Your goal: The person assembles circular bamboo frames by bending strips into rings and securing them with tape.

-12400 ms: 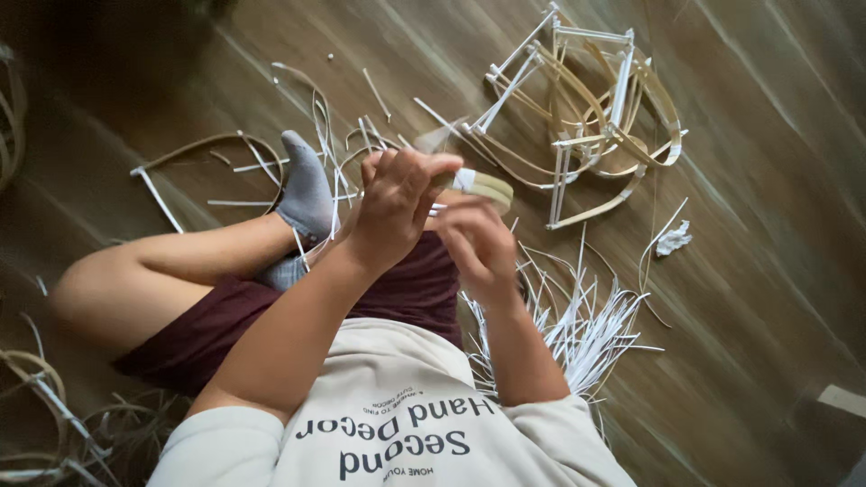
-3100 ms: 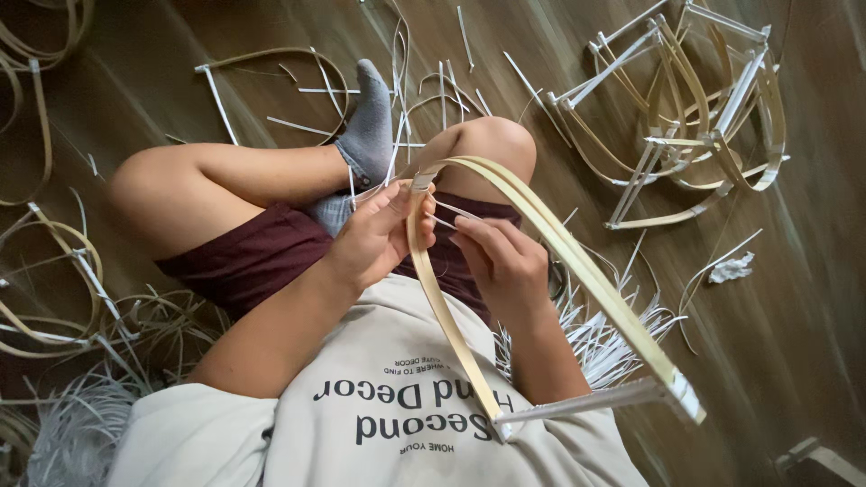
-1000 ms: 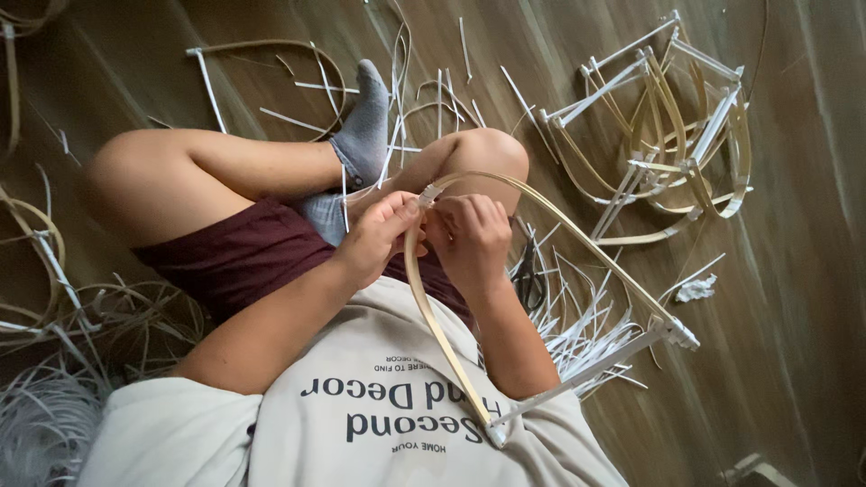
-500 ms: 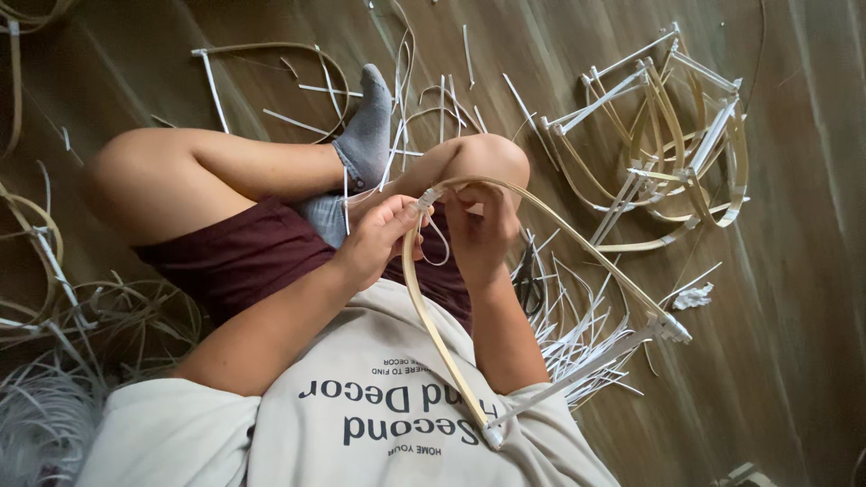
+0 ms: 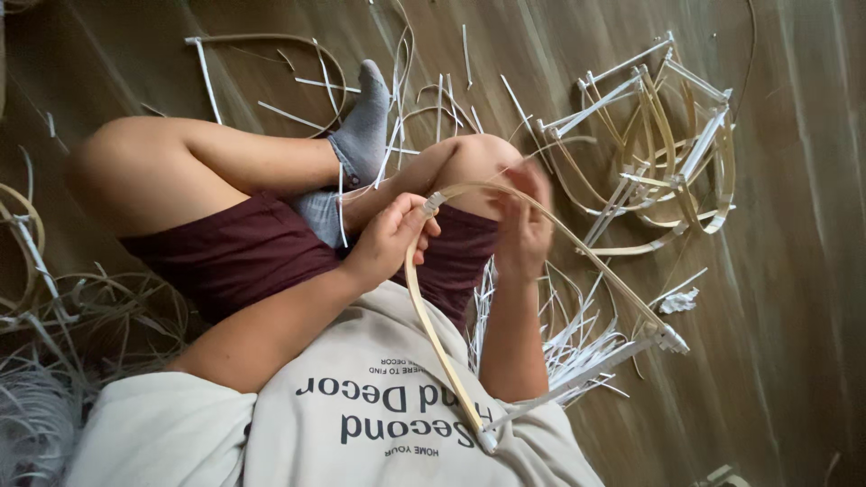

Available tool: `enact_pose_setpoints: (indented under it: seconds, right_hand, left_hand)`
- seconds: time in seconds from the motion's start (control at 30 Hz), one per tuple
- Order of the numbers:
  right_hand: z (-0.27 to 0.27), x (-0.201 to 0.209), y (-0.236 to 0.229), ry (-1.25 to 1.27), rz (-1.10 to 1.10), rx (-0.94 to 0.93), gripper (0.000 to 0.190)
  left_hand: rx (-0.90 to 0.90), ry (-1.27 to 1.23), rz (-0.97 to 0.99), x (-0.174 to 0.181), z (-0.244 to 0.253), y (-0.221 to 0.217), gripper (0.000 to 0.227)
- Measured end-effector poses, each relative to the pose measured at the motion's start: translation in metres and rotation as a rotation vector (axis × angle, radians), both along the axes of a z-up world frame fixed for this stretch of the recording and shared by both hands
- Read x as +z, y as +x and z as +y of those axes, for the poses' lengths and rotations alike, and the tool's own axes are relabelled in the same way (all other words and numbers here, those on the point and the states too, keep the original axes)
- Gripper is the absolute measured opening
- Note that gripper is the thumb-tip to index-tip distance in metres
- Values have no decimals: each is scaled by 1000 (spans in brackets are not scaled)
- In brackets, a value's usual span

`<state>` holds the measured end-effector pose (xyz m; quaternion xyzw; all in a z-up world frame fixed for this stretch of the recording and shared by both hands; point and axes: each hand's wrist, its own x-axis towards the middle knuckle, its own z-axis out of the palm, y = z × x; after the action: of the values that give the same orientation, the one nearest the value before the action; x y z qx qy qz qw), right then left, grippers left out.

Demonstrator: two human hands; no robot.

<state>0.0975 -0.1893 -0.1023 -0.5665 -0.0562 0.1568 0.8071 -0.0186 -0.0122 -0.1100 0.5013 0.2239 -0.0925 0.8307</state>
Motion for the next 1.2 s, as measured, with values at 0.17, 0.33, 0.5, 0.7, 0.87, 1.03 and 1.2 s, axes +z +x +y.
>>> enact_pose_setpoints:
  seconds: [0.17, 0.33, 0.5, 0.7, 0.87, 1.03, 1.2]
  right_hand:
    - [22, -14, -8, 340, 199, 59, 20]
    - [26, -6, -2, 511, 317, 59, 5]
    - [18, -22, 24, 368, 365, -86, 5]
    - [5, -39, 53, 406, 320, -138, 4]
    - [-69, -82, 54, 255, 284, -282, 6]
    - [-189, -160, -3, -903, 158, -251, 16]
    - [-198, -180, -83, -1588, 34, -54, 32]
  left_hand:
    - [-12, 309, -82, 6, 2, -2, 25]
    - [-22, 438, -99, 8, -3, -3, 27]
    - [-80, 433, -105, 13, -5, -8, 33]
    - [-143, 428, -124, 0, -9, -14, 34]
    - [61, 60, 22, -30, 16, -24, 40]
    - [137, -33, 106, -15, 52, -23, 39]
    - [20, -236, 211, -10, 45, -19, 32]
